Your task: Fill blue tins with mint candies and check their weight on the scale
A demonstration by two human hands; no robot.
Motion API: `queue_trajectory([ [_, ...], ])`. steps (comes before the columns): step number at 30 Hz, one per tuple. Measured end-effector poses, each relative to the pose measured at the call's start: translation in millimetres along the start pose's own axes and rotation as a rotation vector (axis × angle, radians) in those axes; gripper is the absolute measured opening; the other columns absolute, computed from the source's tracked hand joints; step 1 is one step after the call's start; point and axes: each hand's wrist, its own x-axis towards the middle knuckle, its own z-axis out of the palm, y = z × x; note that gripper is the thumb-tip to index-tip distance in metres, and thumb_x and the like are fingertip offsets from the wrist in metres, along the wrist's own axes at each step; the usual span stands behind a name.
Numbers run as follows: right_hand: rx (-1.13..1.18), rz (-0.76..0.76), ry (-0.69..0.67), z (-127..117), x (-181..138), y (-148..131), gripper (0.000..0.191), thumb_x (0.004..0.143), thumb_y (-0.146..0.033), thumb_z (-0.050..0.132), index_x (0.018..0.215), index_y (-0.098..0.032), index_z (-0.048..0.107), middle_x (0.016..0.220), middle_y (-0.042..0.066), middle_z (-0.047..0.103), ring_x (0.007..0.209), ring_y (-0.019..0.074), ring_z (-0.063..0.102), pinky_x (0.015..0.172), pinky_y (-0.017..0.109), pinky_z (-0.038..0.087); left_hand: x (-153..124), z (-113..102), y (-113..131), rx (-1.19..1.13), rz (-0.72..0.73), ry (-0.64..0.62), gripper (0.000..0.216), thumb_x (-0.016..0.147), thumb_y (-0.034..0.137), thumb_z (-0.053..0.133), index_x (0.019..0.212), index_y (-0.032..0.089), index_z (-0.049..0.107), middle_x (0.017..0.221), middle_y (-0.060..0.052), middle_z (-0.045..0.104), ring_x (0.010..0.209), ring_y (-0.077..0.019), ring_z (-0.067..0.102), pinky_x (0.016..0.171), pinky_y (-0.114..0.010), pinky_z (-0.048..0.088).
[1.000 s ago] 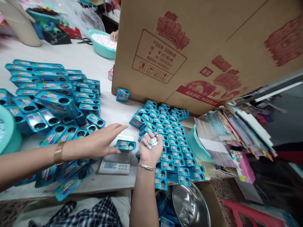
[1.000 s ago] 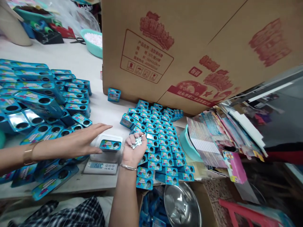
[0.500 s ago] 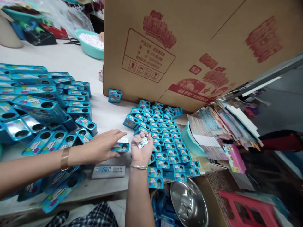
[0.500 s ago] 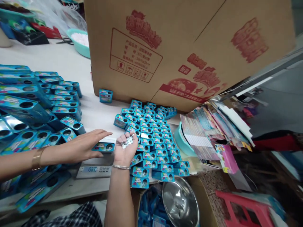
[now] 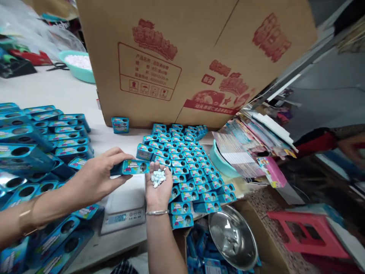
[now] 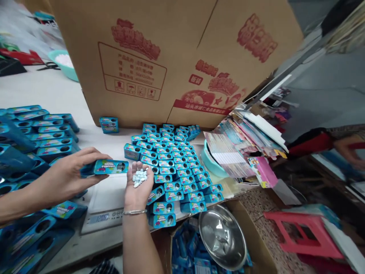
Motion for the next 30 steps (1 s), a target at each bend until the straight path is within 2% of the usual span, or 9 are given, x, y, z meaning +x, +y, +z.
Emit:
queue_trajectory([
  [5, 0.108, 0.141, -0.004, 1.1, 7.9, 15.7, 0.017, 0.088, -0.028, 0.046, 0.075, -0.021, 0.054, 0.081, 0.003, 0.074, 0.081, 0.0154, 0.072, 0.076, 0.034, 0.057, 11.5, 0.4, -0.2, 0.228, -0.009, -0.172, 0.036, 0.084, 0.03, 0.05, 0.119, 0.03, 0.059, 0.105, -0.004, 0.059, 0.079, -0.0204, 0.062, 0.066, -0.03, 0.045],
  [11, 0.095, 0.182, -0.056, 3.2, 8.4, 20.8, 0.016, 0.087, -0.027, 0.046, 0.074, -0.021, 0.052, 0.081, 0.003, 0.074, 0.076, 0.0152, 0.071, 0.075, 0.035, 0.057, 13.2, -10.3, 3.6, 0.341, -0.004, -0.137, 0.039, 0.085, 0.036, 0.044, 0.122, 0.032, 0.056, 0.109, -0.004, 0.058, 0.076, -0.0218, 0.062, 0.064, -0.034, 0.045],
  [17, 0.161, 0.195, -0.055, 3.3, 8.0, 21.8, 0.02, 0.089, -0.025, 0.044, 0.071, -0.02, 0.052, 0.078, 0.003, 0.074, 0.079, 0.014, 0.071, 0.083, 0.033, 0.056, 16.9, -9.0, 5.5, 0.43, -0.061, -0.231, 0.037, 0.088, 0.039, 0.039, 0.119, 0.03, 0.058, 0.106, -0.006, 0.059, 0.074, -0.0232, 0.063, 0.061, -0.036, 0.045],
  [23, 0.129, 0.196, -0.061, 3.0, 4.5, 13.4, 0.024, 0.092, -0.027, 0.041, 0.073, -0.02, 0.054, 0.079, 0.004, 0.074, 0.082, 0.0152, 0.072, 0.087, 0.038, 0.056, 16.6, -14.3, 10.0, 0.394, -0.059, -0.15, 0.038, 0.087, 0.045, 0.042, 0.12, 0.033, 0.057, 0.11, -0.004, 0.06, 0.078, -0.024, 0.064, 0.06, -0.034, 0.045],
  [27, 0.152, 0.208, -0.046, 5.0, 3.2, 8.6, 0.023, 0.092, -0.027, 0.042, 0.074, -0.019, 0.055, 0.081, 0.004, 0.074, 0.083, 0.0149, 0.072, 0.086, 0.035, 0.056, 15.2, -20.9, 17.9, 0.341, -0.068, -0.139, 0.037, 0.087, 0.047, 0.044, 0.118, 0.033, 0.058, 0.11, -0.003, 0.06, 0.077, -0.023, 0.064, 0.061, -0.035, 0.046],
  [30, 0.16, 0.225, -0.057, 4.4, 4.3, 11.2, 0.022, 0.092, -0.027, 0.043, 0.075, -0.019, 0.055, 0.081, 0.005, 0.074, 0.083, 0.0151, 0.072, 0.083, 0.033, 0.056, 13.5, -18.1, 18.2, 0.353, -0.021, -0.11, 0.038, 0.085, 0.043, 0.044, 0.119, 0.033, 0.057, 0.107, -0.003, 0.06, 0.076, -0.0232, 0.063, 0.061, -0.035, 0.046],
])
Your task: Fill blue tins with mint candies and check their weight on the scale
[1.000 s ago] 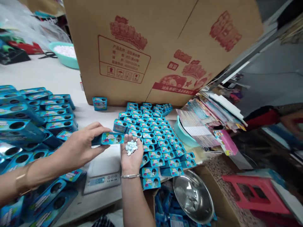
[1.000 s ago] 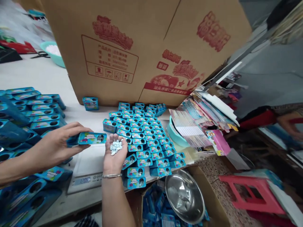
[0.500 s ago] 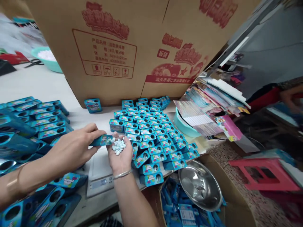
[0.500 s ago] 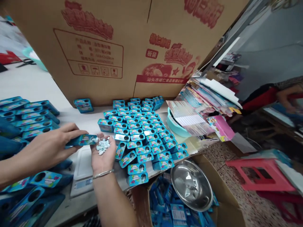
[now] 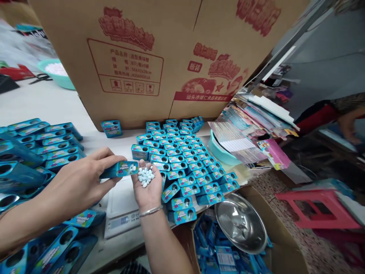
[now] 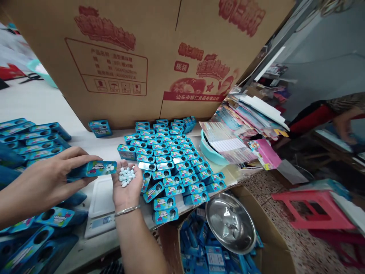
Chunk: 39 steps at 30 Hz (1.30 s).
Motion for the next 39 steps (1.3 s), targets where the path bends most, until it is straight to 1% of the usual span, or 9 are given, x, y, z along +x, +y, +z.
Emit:
queue_trajectory([
  [4, 0.009, -0.005, -0.001, -1.7, 1.4, 4.9, 0.022, 0.091, -0.025, 0.043, 0.073, -0.019, 0.054, 0.078, 0.004, 0.074, 0.08, 0.0136, 0.072, 0.083, 0.031, 0.056, 1.6, 10.2, -2.4, 0.055, 0.025, -0.059, 0.037, 0.082, 0.034, 0.045, 0.116, 0.032, 0.06, 0.1, -0.004, 0.06, 0.072, -0.0235, 0.063, 0.059, -0.035, 0.045],
  [13, -0.012, -0.042, 0.016, 0.8, -6.9, -10.7, 0.023, 0.091, -0.025, 0.045, 0.072, -0.018, 0.057, 0.079, 0.004, 0.074, 0.084, 0.0136, 0.072, 0.09, 0.034, 0.055, -1.8, 23.0, -17.8, -0.235, -0.085, 0.028, 0.038, 0.08, 0.049, 0.056, 0.113, 0.031, 0.062, 0.107, -0.002, 0.066, 0.089, -0.0247, 0.065, 0.076, -0.034, 0.049],
  [17, -0.035, -0.103, -0.003, -0.7, -12.3, -29.8, 0.023, 0.089, -0.025, 0.044, 0.071, -0.019, 0.058, 0.081, 0.003, 0.074, 0.085, 0.014, 0.072, 0.094, 0.037, 0.054, -10.1, 41.5, -23.8, -0.303, -0.19, 0.01, 0.038, 0.076, 0.048, 0.063, 0.109, 0.029, 0.064, 0.105, -0.001, 0.071, 0.095, -0.0258, 0.065, 0.083, -0.035, 0.049],
  [23, -0.086, -0.208, -0.031, -7.4, -11.7, -52.1, 0.02, 0.086, -0.024, 0.048, 0.071, -0.021, 0.061, 0.079, 0.0, 0.075, 0.088, 0.0124, 0.072, 0.098, 0.038, 0.052, -26.9, 76.1, -15.8, -0.272, -0.192, -0.101, 0.033, 0.077, 0.035, 0.057, 0.106, 0.023, 0.066, 0.102, -0.006, 0.072, 0.098, -0.028, 0.064, 0.091, -0.041, 0.047],
  [25, -0.114, -0.224, -0.04, -10.6, -10.7, -54.9, 0.018, 0.084, -0.023, 0.049, 0.07, -0.021, 0.061, 0.08, 0.0, 0.075, 0.089, 0.0119, 0.071, 0.1, 0.038, 0.051, -35.2, 83.9, -14.0, -0.265, -0.207, -0.14, 0.036, 0.078, 0.035, 0.058, 0.11, 0.021, 0.063, 0.108, -0.008, 0.07, 0.102, -0.0287, 0.063, 0.098, -0.044, 0.044],
  [27, -0.144, -0.242, -0.061, -13.4, -10.5, -56.6, 0.016, 0.082, -0.021, 0.05, 0.07, -0.021, 0.061, 0.081, -0.001, 0.075, 0.091, 0.0118, 0.071, 0.101, 0.039, 0.05, -44.3, 87.0, -15.2, -0.267, -0.213, -0.127, 0.057, 0.074, 0.041, 0.065, 0.126, 0.018, 0.054, 0.127, -0.013, 0.063, 0.117, -0.0318, 0.058, 0.104, -0.046, 0.041],
  [30, -0.181, -0.267, -0.102, -15.4, -11.2, -58.2, 0.016, 0.082, -0.019, 0.05, 0.069, -0.021, 0.06, 0.081, -0.001, 0.074, 0.093, 0.0111, 0.07, 0.1, 0.037, 0.051, -55.1, 78.9, -21.4, -0.277, -0.169, 0.001, 0.105, 0.066, 0.057, 0.073, 0.149, 0.018, 0.023, 0.152, -0.018, 0.037, 0.137, -0.0366, 0.039, 0.111, -0.049, 0.036],
  [33, -0.23, -0.288, -0.117, -15.2, -11.4, -58.1, 0.016, 0.083, -0.02, 0.05, 0.071, -0.021, 0.061, 0.081, -0.002, 0.073, 0.092, 0.0104, 0.07, 0.097, 0.035, 0.053, -58.2, 58.0, -27.8, -0.302, -0.143, 0.124, 0.118, 0.068, 0.069, 0.067, 0.153, 0.021, 0.0, 0.154, -0.02, 0.03, 0.14, -0.0381, 0.033, 0.111, -0.054, 0.034],
  [39, -0.283, -0.295, -0.101, -11.9, -10.5, -53.6, 0.016, 0.084, -0.019, 0.05, 0.073, -0.021, 0.061, 0.08, -0.002, 0.072, 0.084, 0.0086, 0.069, 0.09, 0.032, 0.056, -55.8, 30.5, -31.6, -0.308, -0.179, 0.201, 0.11, 0.071, 0.074, 0.06, 0.152, 0.026, 0.005, 0.146, -0.016, 0.039, 0.134, -0.0382, 0.039, 0.106, -0.057, 0.037],
])
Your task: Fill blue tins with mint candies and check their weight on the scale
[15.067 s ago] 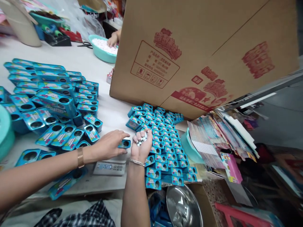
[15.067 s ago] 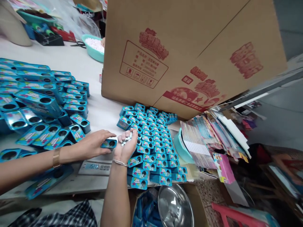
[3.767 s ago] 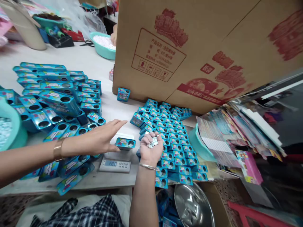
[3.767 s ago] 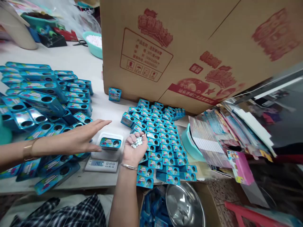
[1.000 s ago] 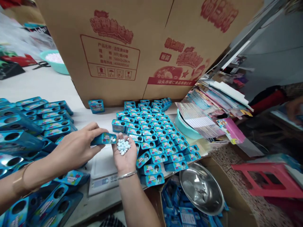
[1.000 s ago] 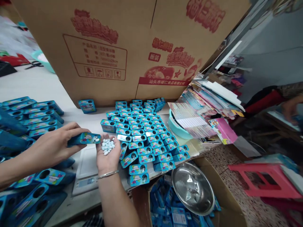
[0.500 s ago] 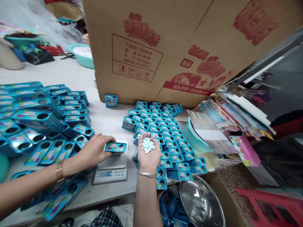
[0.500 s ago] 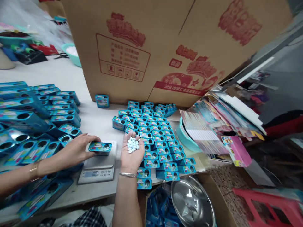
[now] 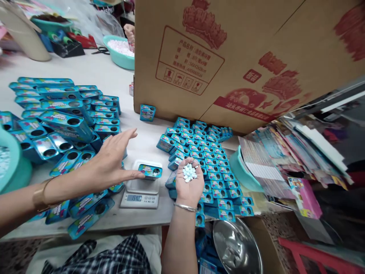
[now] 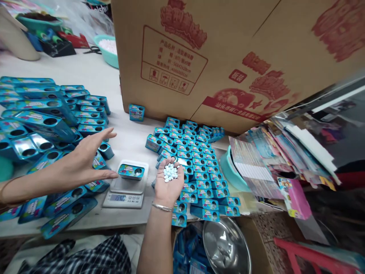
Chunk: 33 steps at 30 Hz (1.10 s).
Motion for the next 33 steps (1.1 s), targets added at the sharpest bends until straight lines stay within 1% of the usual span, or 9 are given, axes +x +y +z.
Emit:
queue_trajectory([
  [3, 0.029, 0.014, 0.002, 3.0, -1.5, 0.9, 0.018, 0.086, -0.019, 0.048, 0.072, -0.021, 0.06, 0.078, -0.002, 0.071, 0.082, 0.0083, 0.069, 0.086, 0.03, 0.056, -0.4, 4.4, -1.8, 0.0, 0.004, 0.002, 0.109, 0.07, 0.075, 0.06, 0.152, 0.027, 0.008, 0.148, -0.015, 0.038, 0.135, -0.0391, 0.037, 0.108, -0.061, 0.034],
  [6, 0.07, 0.027, 0.028, 5.1, -2.8, 0.7, 0.022, 0.087, -0.02, 0.045, 0.071, -0.02, 0.06, 0.076, -0.002, 0.07, 0.082, 0.0084, 0.069, 0.085, 0.03, 0.056, -1.3, 13.1, -4.6, 0.027, 0.025, -0.021, 0.11, 0.069, 0.078, 0.059, 0.152, 0.024, 0.011, 0.151, -0.017, 0.035, 0.139, -0.0414, 0.031, 0.111, -0.064, 0.027],
  [11, 0.047, 0.025, 0.021, 5.3, -3.2, 0.4, 0.019, 0.086, -0.02, 0.048, 0.07, -0.021, 0.059, 0.075, -0.002, 0.069, 0.081, 0.0084, 0.067, 0.083, 0.029, 0.056, -1.8, 23.4, -6.2, 0.085, 0.066, -0.113, 0.106, 0.073, 0.076, 0.056, 0.153, 0.026, 0.007, 0.156, -0.018, 0.028, 0.144, -0.042, 0.021, 0.114, -0.066, 0.016],
  [15, 0.048, 0.031, 0.018, 5.9, -4.6, 2.5, 0.019, 0.087, -0.021, 0.047, 0.071, -0.021, 0.058, 0.072, -0.002, 0.065, 0.072, 0.0097, 0.064, 0.071, 0.028, 0.055, -1.5, 28.1, -3.0, 0.117, 0.085, -0.203, 0.1, 0.077, 0.067, 0.059, 0.153, 0.026, 0.009, 0.155, -0.017, 0.03, 0.145, -0.0399, 0.021, 0.114, -0.064, 0.017],
  [20, 0.04, 0.106, -0.106, 7.7, -5.7, 9.0, 0.013, 0.085, -0.022, 0.049, 0.072, -0.021, 0.054, 0.073, -0.003, 0.061, 0.062, 0.0083, 0.056, 0.057, 0.022, 0.048, 0.6, 45.9, 8.3, 0.175, 0.096, -0.289, 0.087, 0.075, 0.045, 0.069, 0.147, 0.023, 0.027, 0.147, -0.017, 0.044, 0.142, -0.0393, 0.028, 0.111, -0.07, 0.014],
  [23, 0.054, 0.116, -0.142, 7.4, -4.6, 10.5, 0.01, 0.083, -0.021, 0.052, 0.073, -0.021, 0.053, 0.071, -0.004, 0.059, 0.06, 0.0078, 0.054, 0.055, 0.02, 0.046, 8.0, 56.2, 11.7, 0.193, 0.137, -0.386, 0.052, 0.077, 0.027, 0.063, 0.127, 0.022, 0.052, 0.124, -0.014, 0.064, 0.123, -0.0336, 0.052, 0.112, -0.068, 0.011],
  [25, 0.065, 0.118, -0.15, 6.7, -3.9, 8.4, 0.009, 0.082, -0.02, 0.053, 0.073, -0.021, 0.053, 0.07, -0.004, 0.058, 0.061, 0.0079, 0.054, 0.054, 0.02, 0.046, 20.9, 56.5, 6.6, 0.199, 0.159, -0.402, 0.034, 0.077, 0.02, 0.057, 0.111, 0.022, 0.061, 0.106, -0.009, 0.07, 0.107, -0.0289, 0.061, 0.112, -0.066, 0.012],
  [27, 0.081, 0.118, -0.142, 5.9, -3.7, 4.2, 0.009, 0.082, -0.019, 0.053, 0.073, -0.02, 0.053, 0.07, -0.004, 0.058, 0.061, 0.0081, 0.054, 0.054, 0.02, 0.046, 43.2, 51.6, -6.4, 0.243, 0.146, -0.35, 0.028, 0.076, 0.021, 0.055, 0.104, 0.022, 0.063, 0.099, -0.009, 0.071, 0.102, -0.0292, 0.063, 0.112, -0.065, 0.013],
  [33, 0.166, 0.137, -0.077, 6.3, -6.3, -4.8, 0.009, 0.084, -0.021, 0.053, 0.075, -0.02, 0.056, 0.071, -0.002, 0.058, 0.06, 0.0081, 0.054, 0.052, 0.02, 0.047, 144.4, 40.0, -70.6, 0.455, -0.009, -0.148, 0.037, 0.076, 0.031, 0.051, 0.11, 0.018, 0.061, 0.109, -0.014, 0.067, 0.111, -0.0336, 0.055, 0.109, -0.063, 0.015],
])
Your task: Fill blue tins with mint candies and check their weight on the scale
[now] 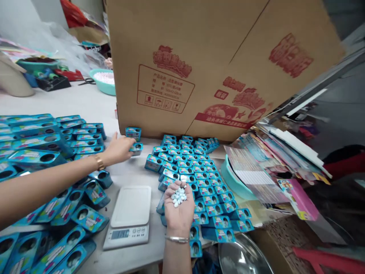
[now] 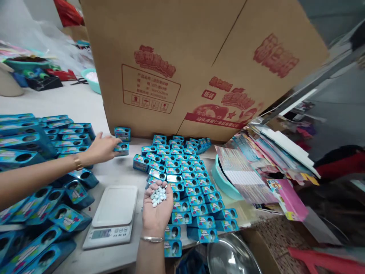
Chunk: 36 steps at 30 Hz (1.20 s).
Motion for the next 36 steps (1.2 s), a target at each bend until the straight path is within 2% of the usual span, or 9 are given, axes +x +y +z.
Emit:
queue_trajectory([
  [5, 0.006, -0.019, 0.053, -2.6, -0.2, -3.7, 0.01, 0.083, -0.023, 0.055, 0.074, -0.02, 0.057, 0.073, -0.002, 0.06, 0.06, 0.0088, 0.055, 0.053, 0.021, 0.048, 53.1, 12.9, -28.9, 0.042, -0.066, 0.066, 0.04, 0.075, 0.03, 0.051, 0.11, 0.013, 0.06, 0.115, -0.019, 0.06, 0.12, -0.0381, 0.045, 0.108, -0.066, 0.011],
  [9, -0.005, -0.064, 0.062, -4.9, 2.5, -11.3, 0.007, 0.082, -0.022, 0.056, 0.075, -0.021, 0.057, 0.072, -0.003, 0.06, 0.06, 0.0089, 0.055, 0.052, 0.021, 0.047, 55.7, 19.1, -12.9, 0.016, -0.083, 0.155, 0.067, 0.076, 0.026, 0.049, 0.138, 0.007, 0.035, 0.138, -0.027, 0.041, 0.133, -0.0421, 0.029, 0.108, -0.067, 0.01],
  [12, 0.012, -0.071, 0.056, -3.2, 5.2, -14.2, 0.008, 0.082, -0.021, 0.055, 0.075, -0.02, 0.057, 0.071, -0.003, 0.059, 0.059, 0.0085, 0.054, 0.051, 0.02, 0.047, 40.3, 26.1, 22.1, -0.036, 0.041, 0.133, 0.076, 0.076, 0.03, 0.051, 0.145, 0.012, 0.024, 0.143, -0.023, 0.038, 0.135, -0.0376, 0.031, 0.111, -0.062, 0.016],
  [15, -0.01, -0.065, 0.002, -0.9, 5.1, -12.0, 0.007, 0.081, -0.019, 0.055, 0.075, -0.02, 0.056, 0.07, -0.003, 0.058, 0.06, 0.0085, 0.054, 0.051, 0.02, 0.047, 20.6, 37.0, 58.8, -0.079, 0.166, 0.079, 0.078, 0.076, 0.039, 0.056, 0.144, 0.015, 0.026, 0.135, -0.02, 0.049, 0.126, -0.0356, 0.043, 0.11, -0.06, 0.023],
  [18, 0.034, -0.016, -0.008, -0.2, -0.4, -8.4, 0.007, 0.082, -0.019, 0.054, 0.075, -0.02, 0.056, 0.071, -0.003, 0.059, 0.06, 0.0075, 0.054, 0.052, 0.018, 0.046, 7.6, 45.9, 80.0, -0.082, 0.188, 0.078, 0.075, 0.077, 0.036, 0.059, 0.142, 0.013, 0.03, 0.126, -0.021, 0.055, 0.116, -0.0367, 0.049, 0.109, -0.064, 0.021],
  [22, 0.047, -0.018, 0.02, -1.3, -12.2, -8.8, 0.01, 0.084, -0.019, 0.052, 0.075, -0.02, 0.055, 0.071, -0.003, 0.058, 0.059, 0.0077, 0.053, 0.051, 0.019, 0.046, -6.2, 37.5, 81.9, -0.072, 0.204, 0.073, 0.057, 0.078, 0.025, 0.057, 0.133, 0.017, 0.044, 0.118, -0.017, 0.059, 0.112, -0.0332, 0.052, 0.112, -0.064, 0.015],
  [26, 0.058, -0.037, 0.02, -4.2, -19.6, -12.3, 0.009, 0.085, -0.019, 0.051, 0.076, -0.02, 0.054, 0.071, -0.003, 0.057, 0.059, 0.0072, 0.052, 0.051, 0.018, 0.045, -40.8, 7.6, 76.0, -0.081, 0.232, 0.058, 0.027, 0.084, 0.035, 0.055, 0.106, 0.021, 0.062, 0.102, -0.01, 0.061, 0.107, -0.031, 0.052, 0.11, -0.068, 0.011],
  [29, 0.099, -0.001, -0.003, -6.3, -20.5, -11.1, 0.007, 0.085, -0.02, 0.052, 0.078, -0.02, 0.053, 0.072, -0.004, 0.056, 0.06, 0.0063, 0.052, 0.052, 0.017, 0.045, -77.4, -9.9, 76.1, -0.127, 0.22, 0.056, 0.03, 0.083, 0.045, 0.057, 0.101, 0.022, 0.064, 0.096, -0.008, 0.061, 0.104, -0.0305, 0.053, 0.108, -0.07, 0.01],
  [36, 0.042, 0.021, -0.056, -7.8, -23.8, -1.8, 0.009, 0.085, -0.021, 0.053, 0.076, -0.02, 0.051, 0.072, -0.004, 0.054, 0.06, 0.0066, 0.051, 0.051, 0.018, 0.045, -133.6, 1.6, 82.5, -0.199, 0.206, -0.031, 0.029, 0.08, 0.042, 0.062, 0.104, 0.024, 0.063, 0.099, -0.008, 0.062, 0.104, -0.0305, 0.055, 0.107, -0.071, 0.016],
])
